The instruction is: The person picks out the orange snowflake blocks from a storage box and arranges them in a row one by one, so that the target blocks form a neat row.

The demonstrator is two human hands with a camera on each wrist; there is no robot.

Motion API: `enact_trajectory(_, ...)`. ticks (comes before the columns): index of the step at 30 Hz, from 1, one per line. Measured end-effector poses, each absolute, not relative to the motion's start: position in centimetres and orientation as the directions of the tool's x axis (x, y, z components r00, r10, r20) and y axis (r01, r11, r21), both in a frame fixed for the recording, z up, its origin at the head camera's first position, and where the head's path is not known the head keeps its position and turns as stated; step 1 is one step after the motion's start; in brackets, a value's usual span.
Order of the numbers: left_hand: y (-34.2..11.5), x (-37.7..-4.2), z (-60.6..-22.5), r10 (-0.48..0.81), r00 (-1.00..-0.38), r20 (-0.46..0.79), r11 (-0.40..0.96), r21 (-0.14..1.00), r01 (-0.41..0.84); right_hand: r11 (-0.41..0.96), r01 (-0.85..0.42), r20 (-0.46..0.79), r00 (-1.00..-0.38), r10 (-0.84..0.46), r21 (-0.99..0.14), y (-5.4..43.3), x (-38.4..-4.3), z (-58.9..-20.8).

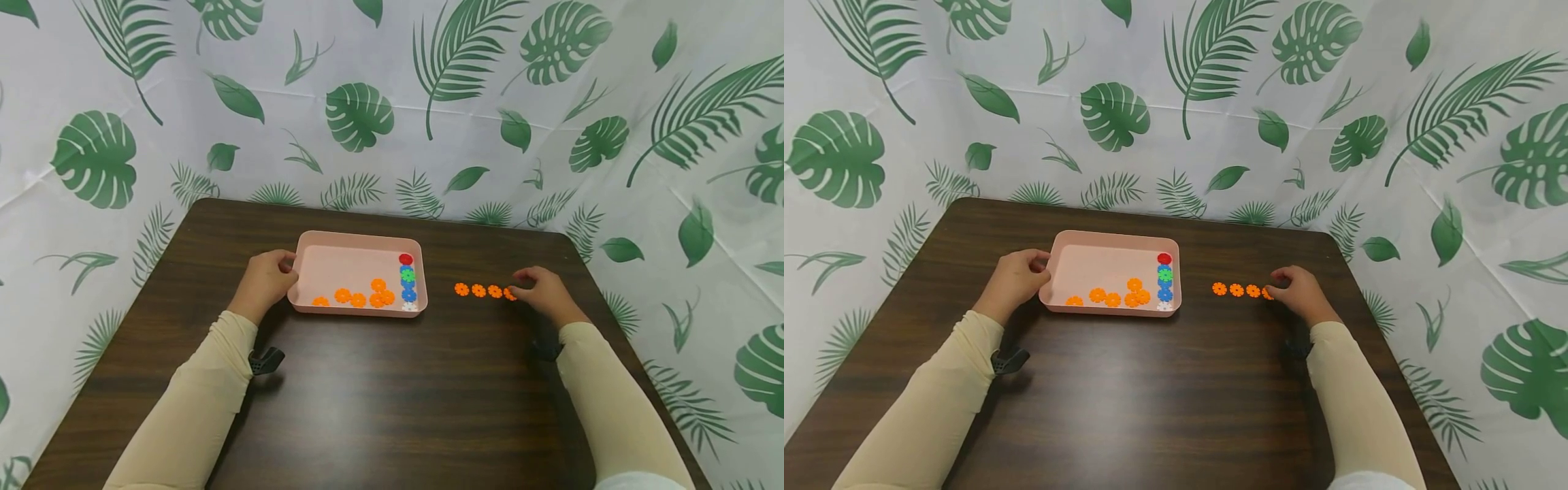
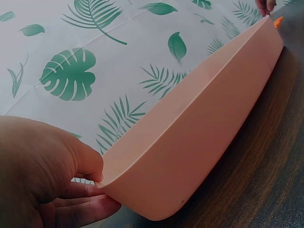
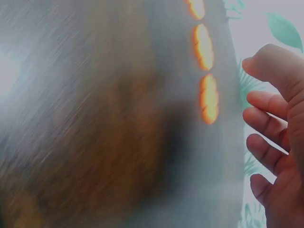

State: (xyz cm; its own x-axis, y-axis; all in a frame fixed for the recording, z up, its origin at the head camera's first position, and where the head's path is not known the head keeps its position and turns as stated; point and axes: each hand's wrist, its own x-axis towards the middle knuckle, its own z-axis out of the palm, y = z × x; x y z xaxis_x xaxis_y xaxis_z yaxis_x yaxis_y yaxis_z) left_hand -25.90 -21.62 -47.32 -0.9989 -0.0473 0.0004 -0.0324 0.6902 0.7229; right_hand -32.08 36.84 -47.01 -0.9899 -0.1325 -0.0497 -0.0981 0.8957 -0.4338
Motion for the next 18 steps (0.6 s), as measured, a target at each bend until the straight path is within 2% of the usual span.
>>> enact_trajectory(7,-21.7,-25.9,-47.3,-0.054,-0.999,-0.001,0.692,0.721,-0.038,0.856,-0.204,0.007,-0.974,-0.228,-0.475,32.4,-33.3,-44.0)
enact_trajectory(13,-21.7,-25.8,-47.3,-0.057,-0.998,-0.001,0.690,0.722,-0.040,0.803,-0.370,0.059,-0.919,-0.389,-0.468,25.8,-34.7,-42.3)
enact_trajectory(18,-21.5,-25.9,-47.3,-0.061,-0.998,-0.006,0.691,0.722,-0.047,0.801,-0.419,-0.006,-0.885,-0.466,-0.427,19.9,-35.4,-42.2)
